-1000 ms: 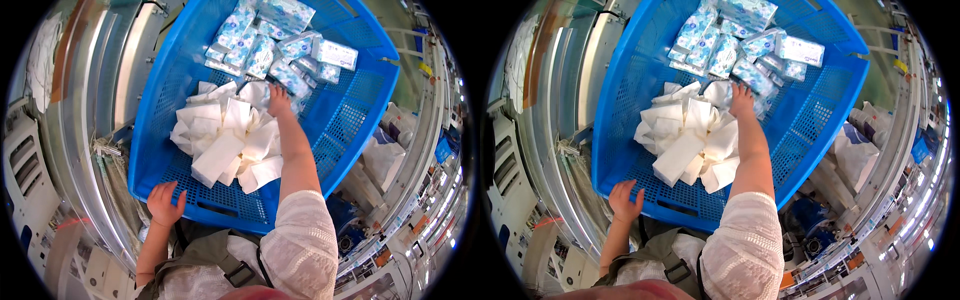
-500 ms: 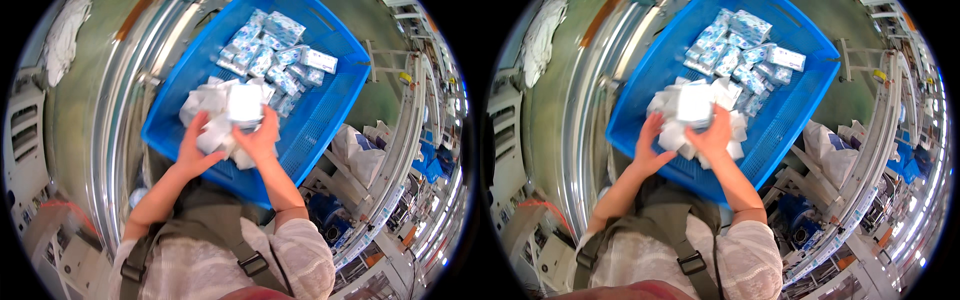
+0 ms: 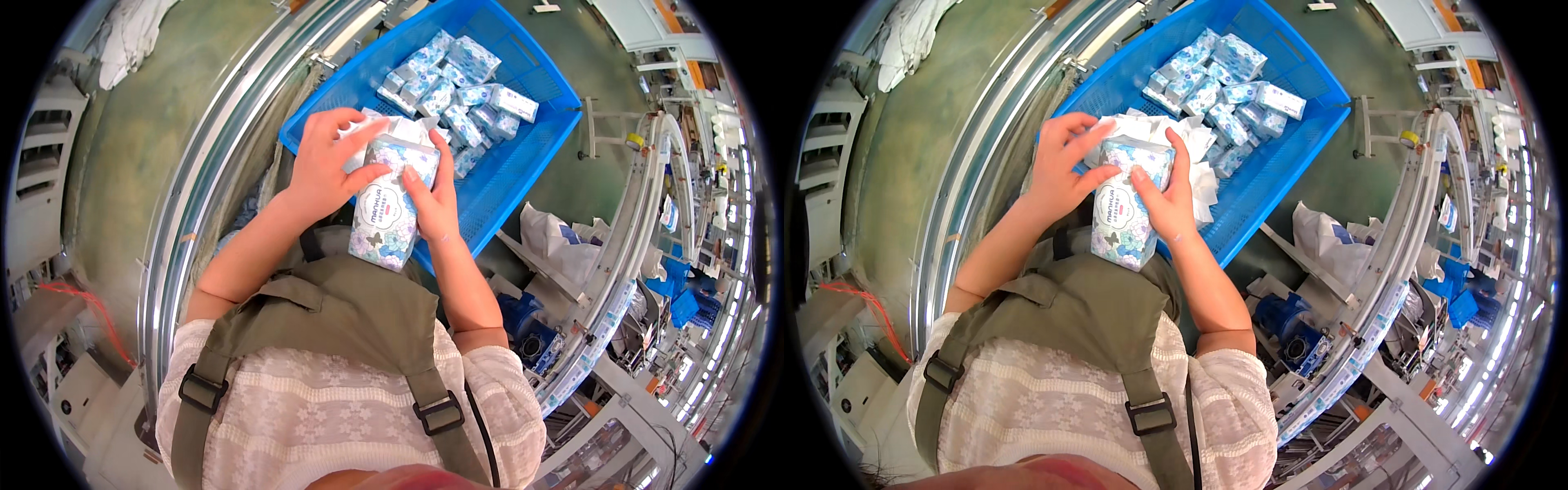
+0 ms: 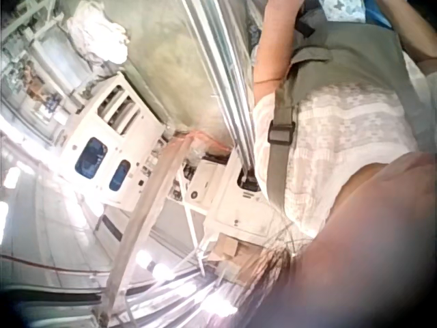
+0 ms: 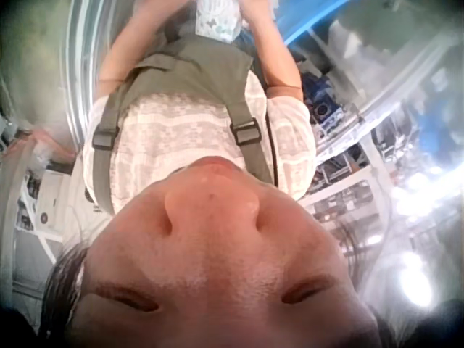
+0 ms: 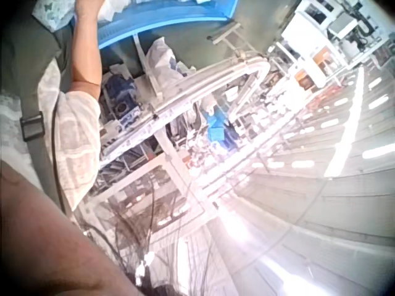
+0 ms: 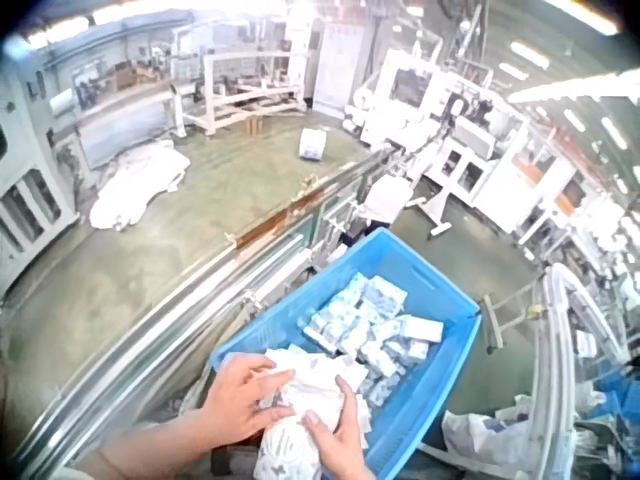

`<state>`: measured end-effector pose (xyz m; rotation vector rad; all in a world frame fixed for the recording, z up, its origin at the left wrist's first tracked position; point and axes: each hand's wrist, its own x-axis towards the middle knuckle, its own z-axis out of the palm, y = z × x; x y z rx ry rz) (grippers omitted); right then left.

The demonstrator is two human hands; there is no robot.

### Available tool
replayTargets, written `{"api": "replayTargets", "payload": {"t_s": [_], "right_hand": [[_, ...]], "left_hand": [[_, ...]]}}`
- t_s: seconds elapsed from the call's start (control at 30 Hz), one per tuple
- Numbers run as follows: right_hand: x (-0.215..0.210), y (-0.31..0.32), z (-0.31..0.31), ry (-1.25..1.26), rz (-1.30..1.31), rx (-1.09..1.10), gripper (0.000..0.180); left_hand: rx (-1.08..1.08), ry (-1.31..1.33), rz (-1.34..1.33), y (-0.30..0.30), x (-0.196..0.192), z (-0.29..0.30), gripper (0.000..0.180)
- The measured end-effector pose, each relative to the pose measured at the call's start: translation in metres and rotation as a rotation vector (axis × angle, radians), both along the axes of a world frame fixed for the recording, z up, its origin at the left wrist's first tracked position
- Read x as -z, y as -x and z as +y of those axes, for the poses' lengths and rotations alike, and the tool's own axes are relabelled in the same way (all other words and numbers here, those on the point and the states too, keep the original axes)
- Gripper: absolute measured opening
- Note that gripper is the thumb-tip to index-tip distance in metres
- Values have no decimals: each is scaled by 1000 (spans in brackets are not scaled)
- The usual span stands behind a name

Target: The person unpacks small, individually wrapped tissue packs from a blue plastic basket. They remove the plastic wrappers and place the unwrapped white tissue stacks into a larger pile on a nearby orange surface.

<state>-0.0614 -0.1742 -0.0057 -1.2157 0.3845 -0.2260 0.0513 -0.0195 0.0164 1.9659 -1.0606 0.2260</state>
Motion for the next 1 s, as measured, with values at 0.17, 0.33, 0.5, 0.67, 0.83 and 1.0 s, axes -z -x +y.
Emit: {"api": "replayTargets", "payload": {"t_s": [0.17, 0.33, 0.5, 0.67, 0.83, 1.0], "right_hand": [[-19, 9, 24, 192, -42, -5, 68], [-37, 13, 38, 276, -16, -17, 64], [-23, 10, 33, 261, 17, 120, 57], [-50, 19, 21, 75, -141, 168, 49], [-68, 28, 27, 191, -202, 101, 51], [-82, 30, 39, 241, -193, 127, 48]], "left_hand": [[115, 54, -197, 11, -28, 22, 30], [154, 123, -179, 16, -33, 31, 18], [242, 119, -160, 28, -29, 33, 18], [203, 220, -12, 40, -37, 42, 14], [92, 327, -144, 34, -70, 39, 22], [164, 278, -154, 31, -81, 35, 32]]}}
